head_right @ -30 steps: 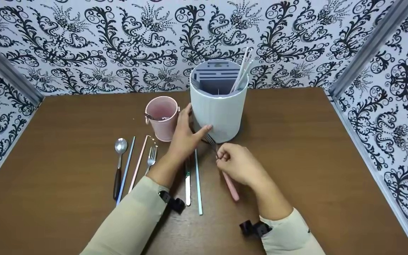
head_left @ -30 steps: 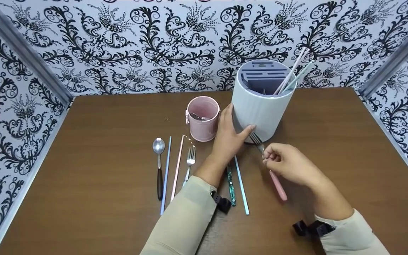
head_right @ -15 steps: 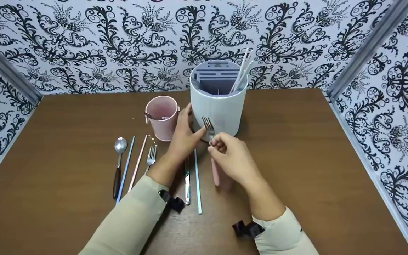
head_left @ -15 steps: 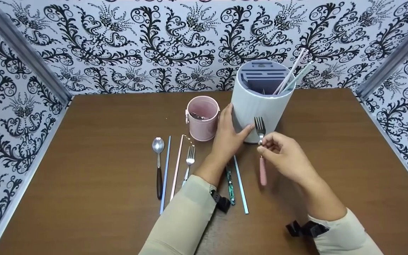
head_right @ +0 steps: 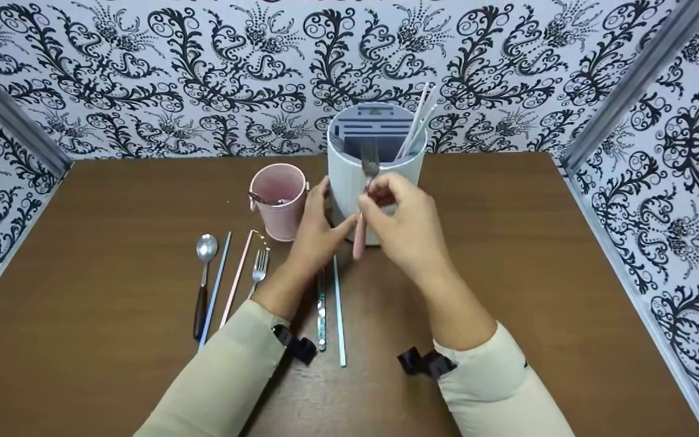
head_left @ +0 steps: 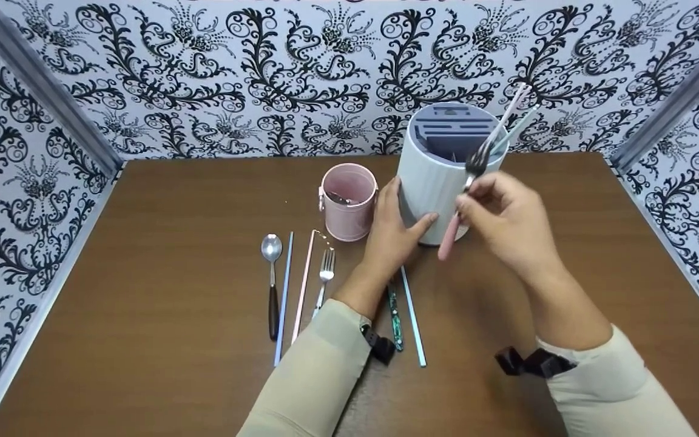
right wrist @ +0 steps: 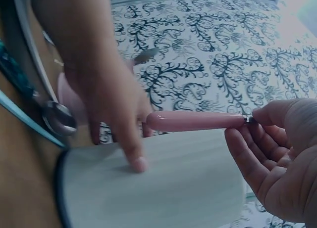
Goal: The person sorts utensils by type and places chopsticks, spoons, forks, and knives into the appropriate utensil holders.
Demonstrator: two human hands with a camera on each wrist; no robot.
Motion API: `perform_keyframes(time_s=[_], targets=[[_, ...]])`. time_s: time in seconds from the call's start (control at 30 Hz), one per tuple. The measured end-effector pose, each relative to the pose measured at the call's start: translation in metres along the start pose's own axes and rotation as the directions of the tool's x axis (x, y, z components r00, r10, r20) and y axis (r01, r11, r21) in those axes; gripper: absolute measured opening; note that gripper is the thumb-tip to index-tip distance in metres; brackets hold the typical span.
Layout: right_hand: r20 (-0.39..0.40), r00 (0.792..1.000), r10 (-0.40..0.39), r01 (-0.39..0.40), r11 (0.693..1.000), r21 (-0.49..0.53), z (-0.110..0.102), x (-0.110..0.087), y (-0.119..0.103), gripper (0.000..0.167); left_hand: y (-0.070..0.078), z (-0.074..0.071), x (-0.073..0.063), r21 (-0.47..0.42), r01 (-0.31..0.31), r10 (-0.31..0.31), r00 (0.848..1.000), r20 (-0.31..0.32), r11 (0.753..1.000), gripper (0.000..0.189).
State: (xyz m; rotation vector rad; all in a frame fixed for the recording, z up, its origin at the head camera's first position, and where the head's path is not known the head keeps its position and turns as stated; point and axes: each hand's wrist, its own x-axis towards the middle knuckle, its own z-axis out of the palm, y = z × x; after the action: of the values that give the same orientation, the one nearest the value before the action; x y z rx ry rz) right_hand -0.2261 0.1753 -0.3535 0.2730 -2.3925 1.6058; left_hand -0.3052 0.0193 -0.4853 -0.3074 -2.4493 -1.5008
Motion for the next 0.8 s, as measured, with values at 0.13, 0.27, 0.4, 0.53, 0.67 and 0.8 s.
perform_keyframes(time_s=[0.13, 0.27, 0.4, 0.53, 0.67, 0.8], targets=[[-0.074, 0.997, -0.025, 0.031, 0.996, 0.084, -0.003, 0.012, -0.013, 0.009, 0.000, -0.001, -0.001, 0.017, -0.011, 0.011, 1.000, 0.003, 1.000, 0.093], [-0.146, 0.987, -0.060, 0.079, 0.989, 0.126, -0.004, 0.022, -0.024, 0.007, 0.001, -0.002, -0.001, 0.019, -0.013, 0.013, 1.000, 0.007, 1.000, 0.093], [-0.233, 0.967, -0.107, 0.144, 0.978, 0.151, -0.003, 0.031, -0.031, 0.012, 0.001, -0.001, -0.002, 0.015, -0.006, 0.006, 1.000, 0.014, 1.000, 0.093], [-0.317, 0.941, -0.119, 0.175, 0.973, 0.152, -0.001, 0.041, -0.036, 0.015, 0.000, -0.002, -0.003, 0.009, 0.017, -0.017, 1.000, 0.020, 1.000, 0.093], [-0.397, 0.912, -0.106, 0.211, 0.949, 0.232, -0.001, 0.052, -0.038, 0.013, 0.000, -0.002, -0.002, 0.000, 0.032, -0.032, 0.999, 0.022, 0.999, 0.093], [-0.458, 0.884, -0.096, 0.261, 0.914, 0.312, -0.003, 0.060, -0.039, 0.011, 0.001, -0.001, -0.002, -0.006, 0.032, -0.032, 0.999, 0.022, 0.999, 0.093]])
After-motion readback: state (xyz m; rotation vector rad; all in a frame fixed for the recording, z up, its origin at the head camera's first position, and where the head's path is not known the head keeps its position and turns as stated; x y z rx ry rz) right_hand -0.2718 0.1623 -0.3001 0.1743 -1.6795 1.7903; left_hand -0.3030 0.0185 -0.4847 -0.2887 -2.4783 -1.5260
